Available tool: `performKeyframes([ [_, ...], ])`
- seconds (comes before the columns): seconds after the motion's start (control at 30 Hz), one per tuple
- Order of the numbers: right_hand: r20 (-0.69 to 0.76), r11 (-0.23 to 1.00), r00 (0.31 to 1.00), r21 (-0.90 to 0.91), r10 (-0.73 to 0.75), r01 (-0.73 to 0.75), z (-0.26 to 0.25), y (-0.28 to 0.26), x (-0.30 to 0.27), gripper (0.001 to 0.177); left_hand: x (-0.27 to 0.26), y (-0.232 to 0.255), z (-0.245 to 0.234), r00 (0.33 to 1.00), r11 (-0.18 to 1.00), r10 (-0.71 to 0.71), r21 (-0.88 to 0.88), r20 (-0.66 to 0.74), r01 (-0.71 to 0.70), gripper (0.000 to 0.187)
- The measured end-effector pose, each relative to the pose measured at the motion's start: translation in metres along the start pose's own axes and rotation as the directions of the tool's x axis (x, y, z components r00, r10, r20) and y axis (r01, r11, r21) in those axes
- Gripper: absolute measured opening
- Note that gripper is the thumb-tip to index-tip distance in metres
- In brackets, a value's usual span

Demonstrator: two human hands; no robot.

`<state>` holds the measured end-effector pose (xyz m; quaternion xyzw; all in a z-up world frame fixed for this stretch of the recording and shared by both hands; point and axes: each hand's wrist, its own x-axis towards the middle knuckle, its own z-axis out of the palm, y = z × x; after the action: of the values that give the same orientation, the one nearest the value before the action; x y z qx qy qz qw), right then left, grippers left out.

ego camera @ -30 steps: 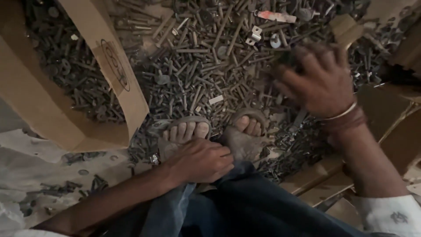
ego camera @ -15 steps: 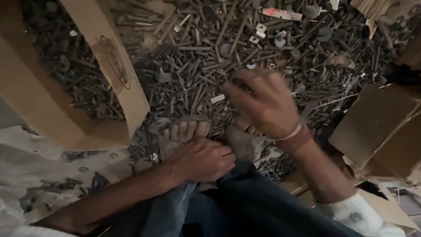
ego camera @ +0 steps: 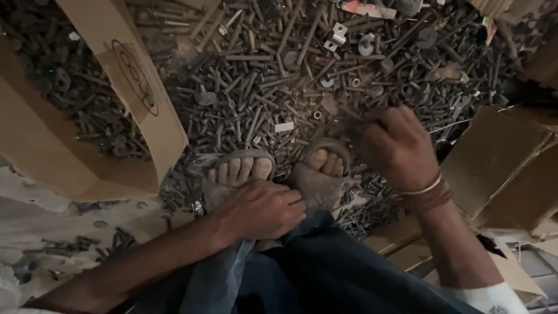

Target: Sorting through a pile of bolts, nuts, and washers on the floor.

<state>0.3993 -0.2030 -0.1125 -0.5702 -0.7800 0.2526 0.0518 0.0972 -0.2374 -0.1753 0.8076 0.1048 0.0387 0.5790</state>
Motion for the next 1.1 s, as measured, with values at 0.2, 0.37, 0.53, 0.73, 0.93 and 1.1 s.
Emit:
performKeyframes([
  [0.2,-0.145,0.949,0.938,0.026,0.315,-0.314,-0.009,-0.009,0.001,0.013,0.002,0.001,0.0,0.998,0.999,0.017,-0.046,-0.066,-0.02,0.024],
  [0.37,-0.301,0.98,0.934,0.026,0.194,-0.196,-0.015,-0.034,0.038,0.02,0.008,0.006,-0.012,0.995,0.999,-0.029,-0.012,0.093,0.031,0.027],
  [0.53,-0.093,0.993,0.99,0.052,0.11,-0.106,0.011,-0.036,0.035,0.026,0.005,0.006,-0.011,1.0,1.0,-0.005,-0.015,-0.001,0.005,0.026],
  [0.73,-0.05,0.986,0.984,0.002,0.169,-0.169,0.019,-0.031,0.008,0.021,0.006,0.006,-0.011,0.999,1.0,-0.006,-0.023,-0.044,0.005,0.025],
  [0.93,-0.129,0.957,0.949,0.065,0.288,-0.281,0.021,-0.027,0.008,0.01,0.008,0.005,-0.009,1.0,1.0,-0.006,-0.025,-0.025,0.006,0.026],
  [1.1,-0.199,0.972,0.951,0.052,0.236,-0.23,0.024,-0.028,0.021,0.019,0.007,0.005,-0.011,1.0,1.0,-0.02,-0.01,0.008,0.02,0.028],
])
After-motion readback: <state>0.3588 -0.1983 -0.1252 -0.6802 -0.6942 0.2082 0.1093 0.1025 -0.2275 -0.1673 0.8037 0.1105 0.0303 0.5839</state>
